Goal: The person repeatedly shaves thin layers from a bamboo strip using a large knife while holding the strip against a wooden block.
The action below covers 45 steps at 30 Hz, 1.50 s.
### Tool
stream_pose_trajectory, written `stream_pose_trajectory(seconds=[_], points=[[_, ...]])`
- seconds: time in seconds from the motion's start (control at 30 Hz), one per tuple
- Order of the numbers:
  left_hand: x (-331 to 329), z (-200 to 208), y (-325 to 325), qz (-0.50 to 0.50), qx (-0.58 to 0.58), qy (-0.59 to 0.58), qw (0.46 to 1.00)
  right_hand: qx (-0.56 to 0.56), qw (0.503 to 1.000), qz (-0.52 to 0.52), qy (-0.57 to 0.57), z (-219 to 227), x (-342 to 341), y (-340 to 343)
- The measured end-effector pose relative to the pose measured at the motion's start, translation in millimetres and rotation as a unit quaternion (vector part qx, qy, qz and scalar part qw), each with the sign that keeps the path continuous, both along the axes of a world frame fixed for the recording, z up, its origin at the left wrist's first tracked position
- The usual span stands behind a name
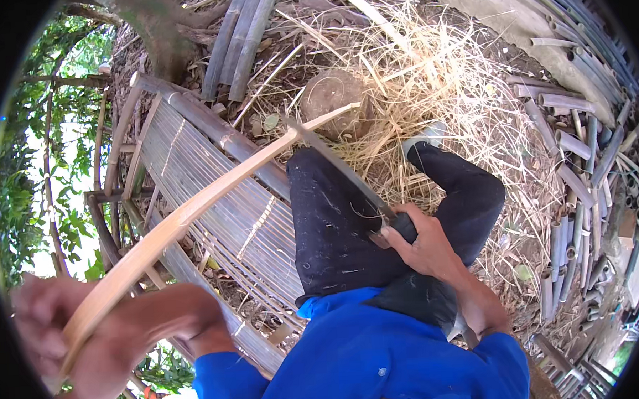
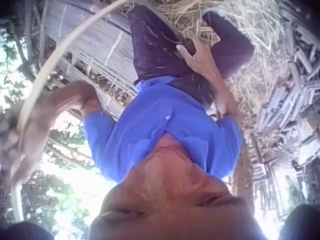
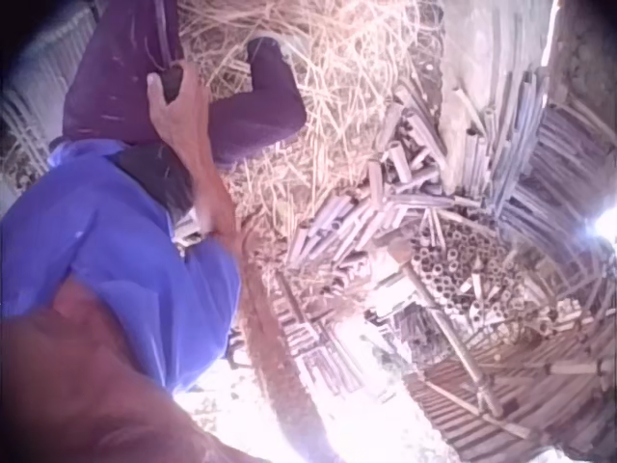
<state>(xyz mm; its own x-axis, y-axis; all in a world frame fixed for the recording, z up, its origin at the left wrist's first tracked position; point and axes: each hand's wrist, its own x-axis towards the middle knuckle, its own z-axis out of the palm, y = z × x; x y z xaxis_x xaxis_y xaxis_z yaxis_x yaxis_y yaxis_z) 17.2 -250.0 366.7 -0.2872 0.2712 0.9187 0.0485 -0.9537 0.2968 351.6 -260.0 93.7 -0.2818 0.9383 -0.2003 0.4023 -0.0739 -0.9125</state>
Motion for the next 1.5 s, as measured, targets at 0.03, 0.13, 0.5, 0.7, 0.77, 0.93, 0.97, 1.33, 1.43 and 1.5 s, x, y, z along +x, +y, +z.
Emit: stream_pose_trajectory(seconds=[0.03, 0.13, 0.5, 0.7, 0.77, 0.93, 0.97, 1.33, 1.43, 1.5], points=[[-0.4, -23.3, 3.7, 0.020, -0.008, -0.003, 1.000, 0.014, 0.999, -0.016, 0.039, 7.9, -6.2, 2.8], [65.8, -94.4, 52.1, 0.194, -0.023, -0.004, 0.981, 0.065, 0.996, -0.055, 0.039, 24.7, -31.1, 37.3], [112.0, -114.0, 105.0, 0.283, 0.012, -0.044, 0.958, 0.231, 0.973, -0.024, -0.020, -8.1, -73.9, 118.1], [121.0, -114.1, 114.2, 0.303, 0.022, -0.044, 0.952, 0.272, 0.962, 0.024, 0.001, 30.7, -61.2, 117.6], [123.7, -116.8, 119.4, 0.295, 0.024, -0.047, 0.954, 0.321, 0.946, 0.025, 0.039, 41.7, -53.7, 112.7], [139.5, -112.9, 126.6, 0.287, 0.056, -0.052, 0.955, 0.165, 0.975, 0.033, -0.145, -4.7, -49.4, 154.9], [142.5, -113.1, 123.7, 0.269, 0.054, -0.069, 0.959, 0.100, 0.985, 0.061, -0.126, -4.9, -41.6, 146.1], [168.0, -124.0, 180.0, 0.207, 0.130, -0.021, 0.969, 0.187, 0.969, 0.021, -0.157, -85.4, -15.6, 219.2], [158.2, -121.9, 195.0, 0.231, 0.166, -0.068, 0.956, 0.205, 0.974, 0.038, -0.087, -62.2, -26.6, 206.4], [145.1, -124.1, 197.8, 0.288, 0.173, -0.074, 0.939, 0.277, 0.958, 0.068, -0.030, -35.0, -36.9, 186.0]])
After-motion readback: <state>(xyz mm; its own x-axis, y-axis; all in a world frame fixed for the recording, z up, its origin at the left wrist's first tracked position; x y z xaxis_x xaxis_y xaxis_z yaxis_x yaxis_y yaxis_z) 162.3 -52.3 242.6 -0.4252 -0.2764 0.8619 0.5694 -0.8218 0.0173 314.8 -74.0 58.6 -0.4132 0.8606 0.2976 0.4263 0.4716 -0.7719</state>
